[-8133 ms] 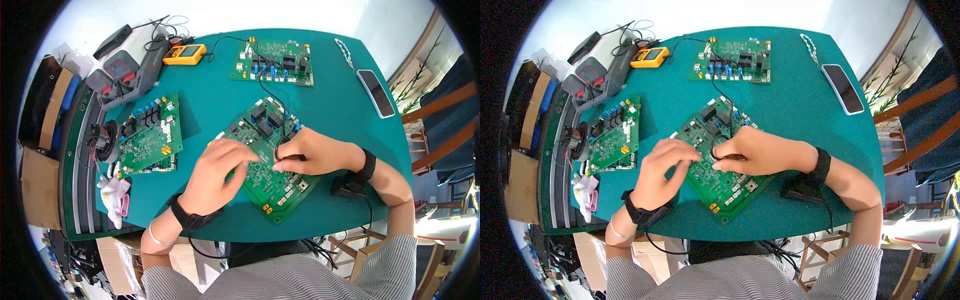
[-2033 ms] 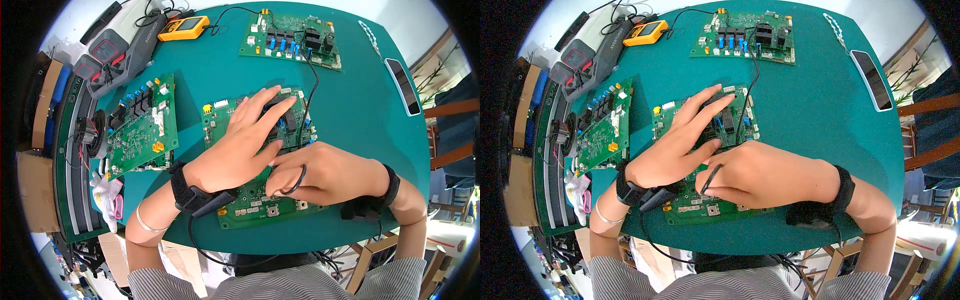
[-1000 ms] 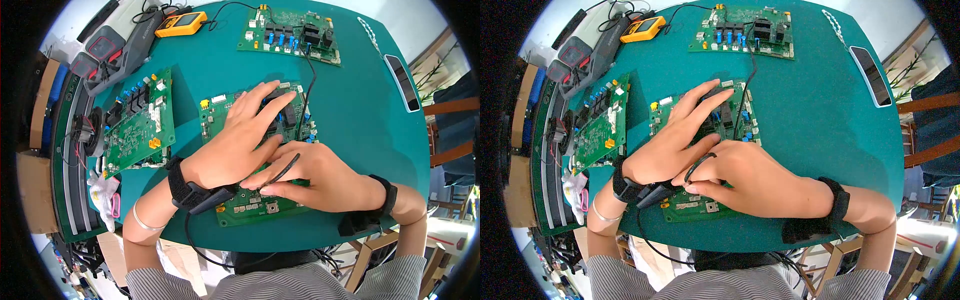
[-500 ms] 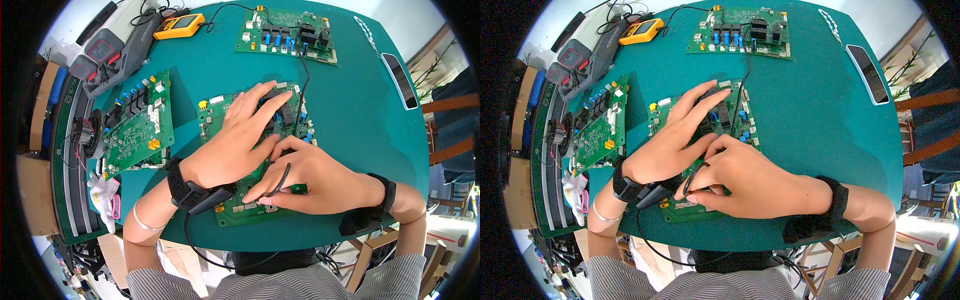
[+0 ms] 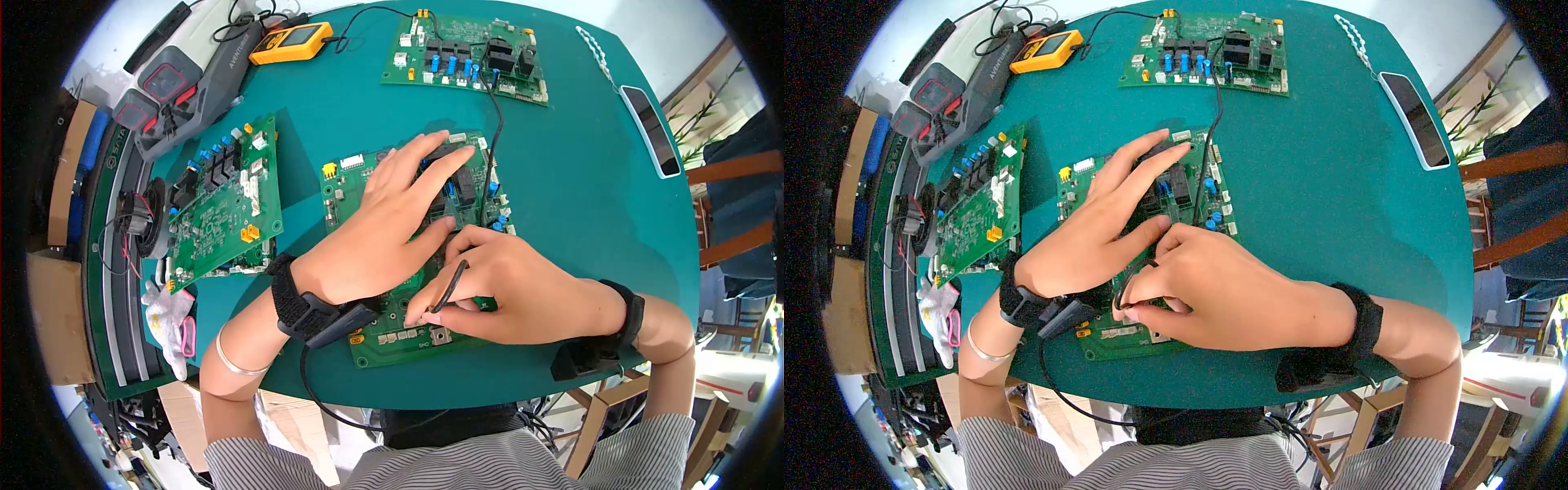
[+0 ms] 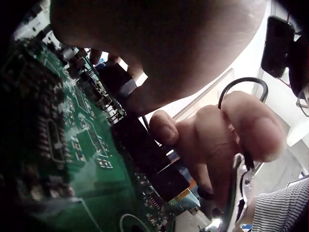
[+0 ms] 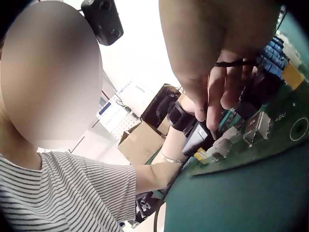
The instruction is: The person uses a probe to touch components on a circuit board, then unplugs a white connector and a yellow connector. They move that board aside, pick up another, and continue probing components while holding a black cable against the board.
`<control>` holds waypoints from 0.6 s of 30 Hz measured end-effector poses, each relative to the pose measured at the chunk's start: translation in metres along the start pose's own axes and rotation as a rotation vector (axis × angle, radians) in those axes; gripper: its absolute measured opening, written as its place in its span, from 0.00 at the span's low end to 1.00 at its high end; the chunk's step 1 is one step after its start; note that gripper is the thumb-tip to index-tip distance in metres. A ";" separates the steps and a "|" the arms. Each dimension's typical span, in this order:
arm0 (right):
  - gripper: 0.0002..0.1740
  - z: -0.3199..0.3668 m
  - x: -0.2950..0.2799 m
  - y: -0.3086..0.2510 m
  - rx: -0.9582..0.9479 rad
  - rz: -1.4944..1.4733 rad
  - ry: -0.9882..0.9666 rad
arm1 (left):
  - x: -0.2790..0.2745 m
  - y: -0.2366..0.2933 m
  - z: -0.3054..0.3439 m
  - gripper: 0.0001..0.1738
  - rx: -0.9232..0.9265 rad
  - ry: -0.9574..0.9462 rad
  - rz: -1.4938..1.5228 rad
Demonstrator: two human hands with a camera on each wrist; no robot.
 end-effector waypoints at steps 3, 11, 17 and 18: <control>0.05 0.000 0.001 0.001 -0.029 0.019 0.020 | 0.000 0.000 0.001 0.41 -0.001 0.005 -0.001; 0.05 -0.001 0.000 0.003 -0.043 -0.025 -0.001 | 0.000 0.000 0.000 0.41 -0.004 0.008 0.014; 0.05 -0.001 -0.001 0.004 -0.031 -0.017 -0.011 | 0.000 0.000 0.001 0.41 -0.003 0.018 -0.009; 0.05 -0.001 -0.002 0.002 -0.031 -0.020 -0.014 | 0.000 0.000 0.001 0.41 0.003 0.020 -0.002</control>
Point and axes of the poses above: each hand's wrist, its own z-axis away from the middle knuckle, its own x-axis out of the palm, y = z × x, the point moved 4 cm from there along -z, towards the middle knuckle, and after that the axes turned 5 degrees about -z, right-handed, at the moved point
